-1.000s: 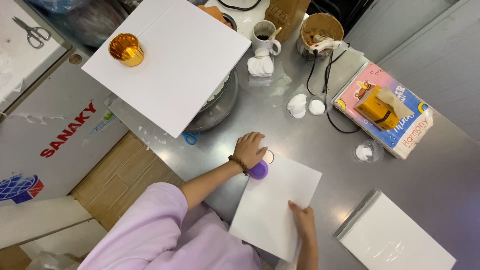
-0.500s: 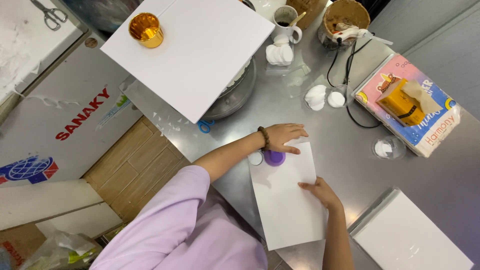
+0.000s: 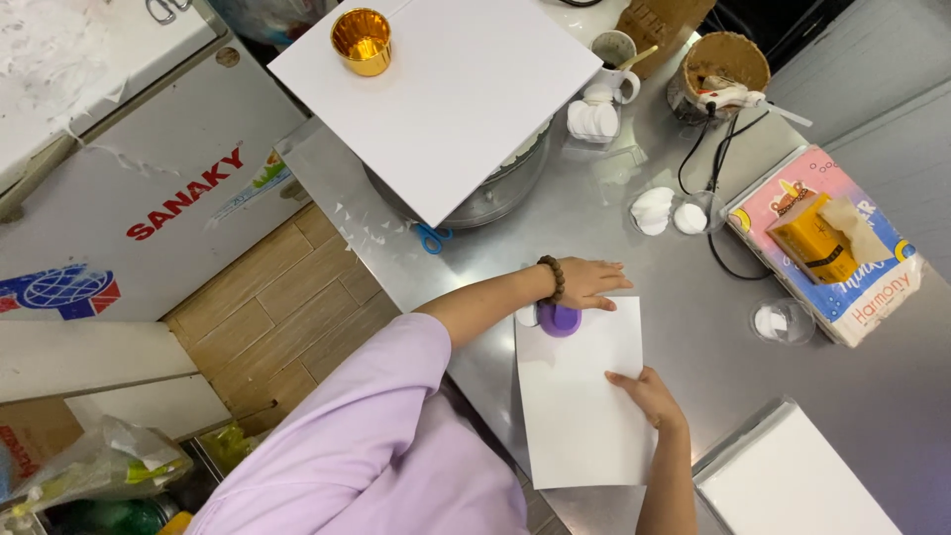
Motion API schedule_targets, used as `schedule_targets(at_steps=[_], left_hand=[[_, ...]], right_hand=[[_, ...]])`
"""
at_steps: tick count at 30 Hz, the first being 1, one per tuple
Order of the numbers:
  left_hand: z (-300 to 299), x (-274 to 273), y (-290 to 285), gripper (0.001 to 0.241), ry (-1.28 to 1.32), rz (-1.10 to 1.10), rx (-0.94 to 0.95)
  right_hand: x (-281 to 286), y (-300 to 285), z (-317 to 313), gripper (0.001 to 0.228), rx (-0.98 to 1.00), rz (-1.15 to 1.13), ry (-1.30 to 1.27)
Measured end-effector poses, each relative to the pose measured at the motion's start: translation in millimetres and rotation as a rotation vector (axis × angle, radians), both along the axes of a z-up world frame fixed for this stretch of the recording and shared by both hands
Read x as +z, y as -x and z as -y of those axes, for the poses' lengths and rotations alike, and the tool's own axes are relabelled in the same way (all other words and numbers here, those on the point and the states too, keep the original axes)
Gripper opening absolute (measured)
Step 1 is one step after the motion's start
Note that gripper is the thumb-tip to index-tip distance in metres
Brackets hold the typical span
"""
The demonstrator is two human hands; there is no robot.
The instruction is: The recorder uses a circular hand punch tool to cut small circles from a white sheet of material on a stainless steel work table.
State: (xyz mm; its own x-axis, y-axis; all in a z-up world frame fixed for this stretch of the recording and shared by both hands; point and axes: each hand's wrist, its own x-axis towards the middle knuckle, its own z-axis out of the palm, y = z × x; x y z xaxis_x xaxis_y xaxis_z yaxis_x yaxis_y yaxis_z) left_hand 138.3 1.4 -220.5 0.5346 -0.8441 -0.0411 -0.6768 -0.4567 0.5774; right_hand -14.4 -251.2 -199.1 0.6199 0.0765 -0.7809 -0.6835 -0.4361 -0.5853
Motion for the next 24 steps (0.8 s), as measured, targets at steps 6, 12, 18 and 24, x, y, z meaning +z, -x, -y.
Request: schedule_targets(at_steps=[6,12,18,24], left_hand=[[1,5,4,0.069,-0.044,-0.040,0.078],[-2,11,5,0.067,-0.043,-0.029,0.059],[-1,16,7,0.061,-0.072,-0.013,0.068],[-2,13,2,0.051,-0.070,-0.030,0.059]], right_hand=[[-6,3,-3,0.047,-0.029,0.021,-0.024],[-7,3,0,0.050,-0.039,0.028,0.053],[-11,1,4,0.047,-0.037,0.026,-0.001],[-16,1,4,0.047,-0.052,0.018,0.008]])
